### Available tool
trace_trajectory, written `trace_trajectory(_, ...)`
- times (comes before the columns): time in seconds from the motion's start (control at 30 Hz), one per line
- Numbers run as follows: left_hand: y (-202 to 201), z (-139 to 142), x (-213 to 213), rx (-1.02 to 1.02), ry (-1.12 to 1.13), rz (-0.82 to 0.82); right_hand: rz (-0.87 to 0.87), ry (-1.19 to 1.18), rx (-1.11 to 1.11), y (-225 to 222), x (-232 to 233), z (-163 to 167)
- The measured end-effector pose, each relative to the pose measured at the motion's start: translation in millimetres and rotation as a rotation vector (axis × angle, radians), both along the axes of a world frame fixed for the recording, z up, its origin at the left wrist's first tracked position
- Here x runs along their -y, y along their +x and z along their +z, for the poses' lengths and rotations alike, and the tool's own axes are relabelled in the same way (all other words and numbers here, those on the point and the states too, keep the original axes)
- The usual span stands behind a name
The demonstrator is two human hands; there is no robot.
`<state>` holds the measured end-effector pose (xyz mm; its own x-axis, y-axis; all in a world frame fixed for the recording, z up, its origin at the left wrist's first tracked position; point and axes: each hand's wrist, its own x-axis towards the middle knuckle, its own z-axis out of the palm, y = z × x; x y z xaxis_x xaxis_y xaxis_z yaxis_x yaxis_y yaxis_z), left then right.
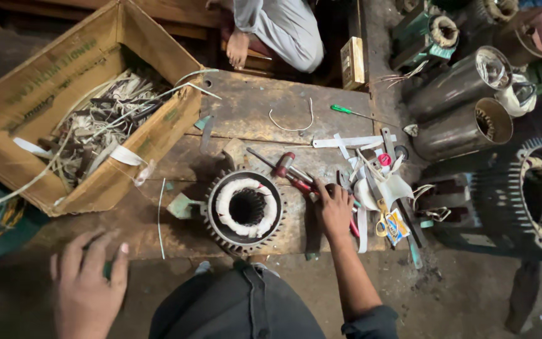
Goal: The person removes white tape from a motor stator, then flips the stator to reveal copper windings. They use a screwdriver to adjust or inspect the windings.
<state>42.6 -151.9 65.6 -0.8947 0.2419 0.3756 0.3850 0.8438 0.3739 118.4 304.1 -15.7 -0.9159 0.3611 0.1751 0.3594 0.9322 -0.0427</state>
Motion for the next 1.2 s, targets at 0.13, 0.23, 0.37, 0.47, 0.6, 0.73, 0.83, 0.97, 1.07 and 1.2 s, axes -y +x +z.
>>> trace_trajectory(0.13, 22.8, 11.5, -34.5, 0.047, 0.051, 0.014, -0.018, 0.011, -0.028, 6.1, -13.2, 4.9)
trace_trajectory(0.23, 35.5, 16.5, -62.8, 0.063, 0.070, -0.011, -0.038, 0.097, -0.067, 11.6, -25.0, 2.1)
trace_trajectory(0.37, 56.5, 19.6, -92.1, 0.052, 0.066, -0.030, -0.077, 0.168, -0.087, 19.8, -41.7, -4.4)
trace_trajectory(0.47, 72.9, 21.6, -108.7, 0.024, 0.054, 0.009, -0.124, 0.211, -0.059, 20.9, -56.0, -4.9)
trace_trajectory(0.6, 98.6, 20.3, -125.9, 0.045, 0.071, 0.071, -0.147, 0.171, -0.052, 21.6, -74.4, -7.5)
trace_trajectory(0.73, 127.4, 8.6, -139.5, 0.055, 0.112, 0.116, -0.103, 0.115, -0.074, 25.3, -85.6, -15.8)
trace_trajectory(0.83, 147.8, 0.2, -143.8, 0.101, 0.156, 0.155, -0.031, 0.008, -0.107, 31.7, -86.1, -17.7)
trace_trajectory(0.97, 146.6, -9.1, -147.0, 0.172, 0.289, 0.213, 0.245, -0.167, -0.298, 45.7, -69.3, 10.1)
trace_trajectory(1.07, 116.5, -20.2, -149.1, 0.276, 0.405, 0.206, 0.569, -0.314, -0.275, 54.5, -38.1, 47.6)
trace_trajectory(1.2, 59.9, -45.9, -159.7, 0.147, 0.460, 0.137, 0.997, -0.409, -0.299, 37.9, 15.7, 84.3)
